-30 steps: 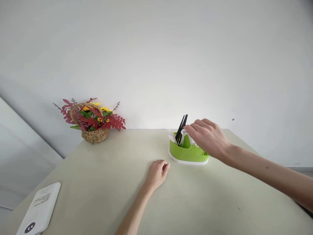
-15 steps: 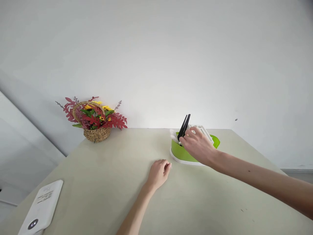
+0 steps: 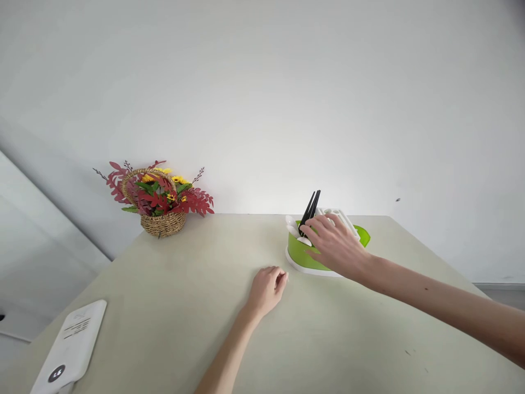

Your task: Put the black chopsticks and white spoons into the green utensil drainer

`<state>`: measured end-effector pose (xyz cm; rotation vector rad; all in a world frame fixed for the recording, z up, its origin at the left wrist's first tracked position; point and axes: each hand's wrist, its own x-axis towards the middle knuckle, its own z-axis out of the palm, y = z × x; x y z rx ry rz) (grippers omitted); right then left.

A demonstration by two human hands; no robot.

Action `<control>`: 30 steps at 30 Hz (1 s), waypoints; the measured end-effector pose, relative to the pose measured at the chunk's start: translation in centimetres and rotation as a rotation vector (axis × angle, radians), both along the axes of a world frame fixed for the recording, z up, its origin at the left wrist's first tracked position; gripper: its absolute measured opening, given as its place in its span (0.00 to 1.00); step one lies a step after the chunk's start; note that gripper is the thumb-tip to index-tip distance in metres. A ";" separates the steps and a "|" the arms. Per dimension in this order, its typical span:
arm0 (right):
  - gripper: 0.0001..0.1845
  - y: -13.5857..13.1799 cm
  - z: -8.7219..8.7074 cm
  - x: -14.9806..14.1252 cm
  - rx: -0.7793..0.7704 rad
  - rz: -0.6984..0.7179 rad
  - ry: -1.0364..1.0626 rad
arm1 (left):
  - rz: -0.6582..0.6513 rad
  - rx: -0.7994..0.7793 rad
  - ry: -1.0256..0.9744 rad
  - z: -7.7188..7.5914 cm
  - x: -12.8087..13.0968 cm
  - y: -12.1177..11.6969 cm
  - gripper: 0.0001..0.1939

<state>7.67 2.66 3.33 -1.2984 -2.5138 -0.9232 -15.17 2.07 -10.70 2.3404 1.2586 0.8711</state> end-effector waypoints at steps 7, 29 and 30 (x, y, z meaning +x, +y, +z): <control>0.50 0.6 -1.6 2.5 -0.021 -0.135 0.001 | 0.003 -0.003 0.001 0.3 0.0 -0.2 0.14; 0.58 5.6 -4.9 12.4 -0.099 -0.180 0.214 | 0.008 -0.005 0.014 0.3 0.2 0.0 0.13; 0.58 5.8 -4.9 13.3 -0.112 -0.191 0.217 | 0.008 -0.005 0.015 0.3 0.2 0.0 0.13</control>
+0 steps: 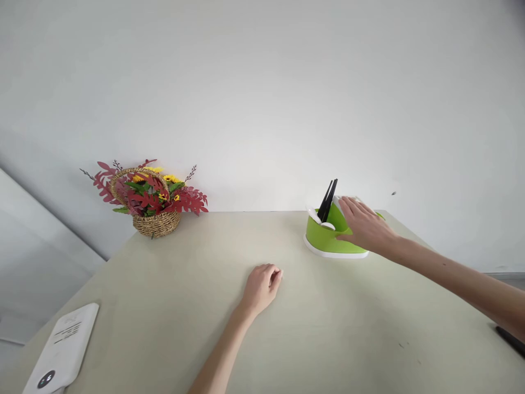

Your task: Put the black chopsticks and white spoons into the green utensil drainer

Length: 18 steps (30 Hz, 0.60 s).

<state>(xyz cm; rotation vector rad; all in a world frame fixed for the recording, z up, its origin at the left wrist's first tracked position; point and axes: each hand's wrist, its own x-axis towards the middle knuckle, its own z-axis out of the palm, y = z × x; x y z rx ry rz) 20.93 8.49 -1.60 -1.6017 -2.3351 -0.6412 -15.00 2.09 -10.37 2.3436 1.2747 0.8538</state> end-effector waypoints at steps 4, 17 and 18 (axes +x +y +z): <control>0.56 0.7 -0.1 3.7 -0.038 -0.047 0.015 | -0.005 -0.001 0.004 0.0 0.0 0.0 0.14; 0.48 0.2 -0.5 13.5 -0.045 -0.100 0.089 | -0.006 0.002 -0.005 0.1 0.0 0.0 0.15; 0.48 0.0 -0.4 13.8 -0.049 -0.103 0.094 | -0.006 0.002 -0.004 0.1 0.0 0.0 0.15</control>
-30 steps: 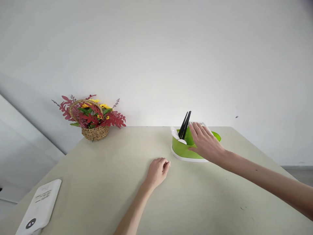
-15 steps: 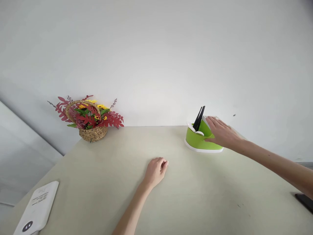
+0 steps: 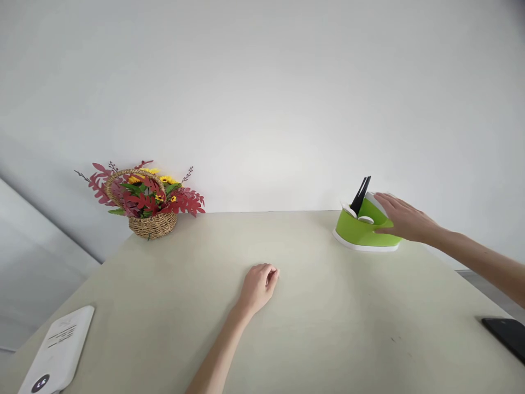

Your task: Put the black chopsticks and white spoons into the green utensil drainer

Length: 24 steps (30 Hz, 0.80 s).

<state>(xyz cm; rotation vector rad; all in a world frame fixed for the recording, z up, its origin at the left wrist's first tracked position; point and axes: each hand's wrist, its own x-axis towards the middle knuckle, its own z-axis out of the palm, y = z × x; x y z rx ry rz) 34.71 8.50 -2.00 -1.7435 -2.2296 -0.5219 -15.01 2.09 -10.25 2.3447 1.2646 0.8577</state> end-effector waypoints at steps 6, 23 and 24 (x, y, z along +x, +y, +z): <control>0.48 -2.6 -0.4 -1.5 0.076 -0.001 0.039 | 0.004 0.002 0.011 0.1 0.0 0.0 0.16; 0.13 -10.7 -7.6 -19.3 -0.269 0.158 0.823 | 0.008 -0.010 0.021 0.6 0.1 -0.3 0.15; 0.13 -10.1 -7.9 -19.8 -0.316 0.144 0.907 | 0.010 -0.010 0.021 0.7 0.2 -0.4 0.14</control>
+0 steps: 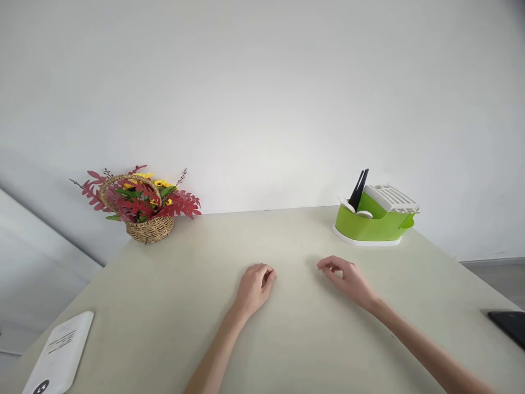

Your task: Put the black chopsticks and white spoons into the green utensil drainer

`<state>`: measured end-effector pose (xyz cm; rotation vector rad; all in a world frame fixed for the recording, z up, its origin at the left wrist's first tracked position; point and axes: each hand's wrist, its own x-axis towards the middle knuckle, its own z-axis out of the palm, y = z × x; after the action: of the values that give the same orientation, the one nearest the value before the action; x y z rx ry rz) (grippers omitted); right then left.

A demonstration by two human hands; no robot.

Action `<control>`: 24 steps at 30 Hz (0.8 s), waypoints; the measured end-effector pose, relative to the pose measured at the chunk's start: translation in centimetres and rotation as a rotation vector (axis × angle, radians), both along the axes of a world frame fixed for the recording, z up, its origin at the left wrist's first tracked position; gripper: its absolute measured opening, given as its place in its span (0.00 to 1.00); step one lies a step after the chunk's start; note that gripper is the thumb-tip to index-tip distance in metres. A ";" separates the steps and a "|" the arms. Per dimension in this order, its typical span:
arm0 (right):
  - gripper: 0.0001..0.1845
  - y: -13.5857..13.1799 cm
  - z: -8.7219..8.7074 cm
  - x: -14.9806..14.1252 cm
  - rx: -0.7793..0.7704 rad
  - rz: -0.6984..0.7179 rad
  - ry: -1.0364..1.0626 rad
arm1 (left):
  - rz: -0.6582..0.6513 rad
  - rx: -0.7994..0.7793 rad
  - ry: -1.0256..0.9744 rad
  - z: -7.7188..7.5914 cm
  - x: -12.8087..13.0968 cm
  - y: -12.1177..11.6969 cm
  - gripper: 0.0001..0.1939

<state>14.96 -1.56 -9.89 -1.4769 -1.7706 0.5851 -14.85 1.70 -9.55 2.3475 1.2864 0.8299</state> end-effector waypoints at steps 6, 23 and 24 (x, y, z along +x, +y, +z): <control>0.15 1.8 -1.3 -1.6 -0.148 -0.014 0.230 | 0.019 -0.018 -0.007 0.3 0.1 -0.3 0.13; 0.13 1.1 -2.3 -1.4 -0.114 -0.043 0.182 | 0.018 -0.024 0.016 0.3 0.2 -0.3 0.12; 0.13 1.1 -2.3 -1.4 -0.114 -0.043 0.181 | 0.016 -0.026 0.017 0.3 0.2 -0.3 0.12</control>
<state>13.51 -0.48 -12.14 -1.4848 -1.5845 0.7840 -14.68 1.36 -9.24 2.3315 1.3165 0.7948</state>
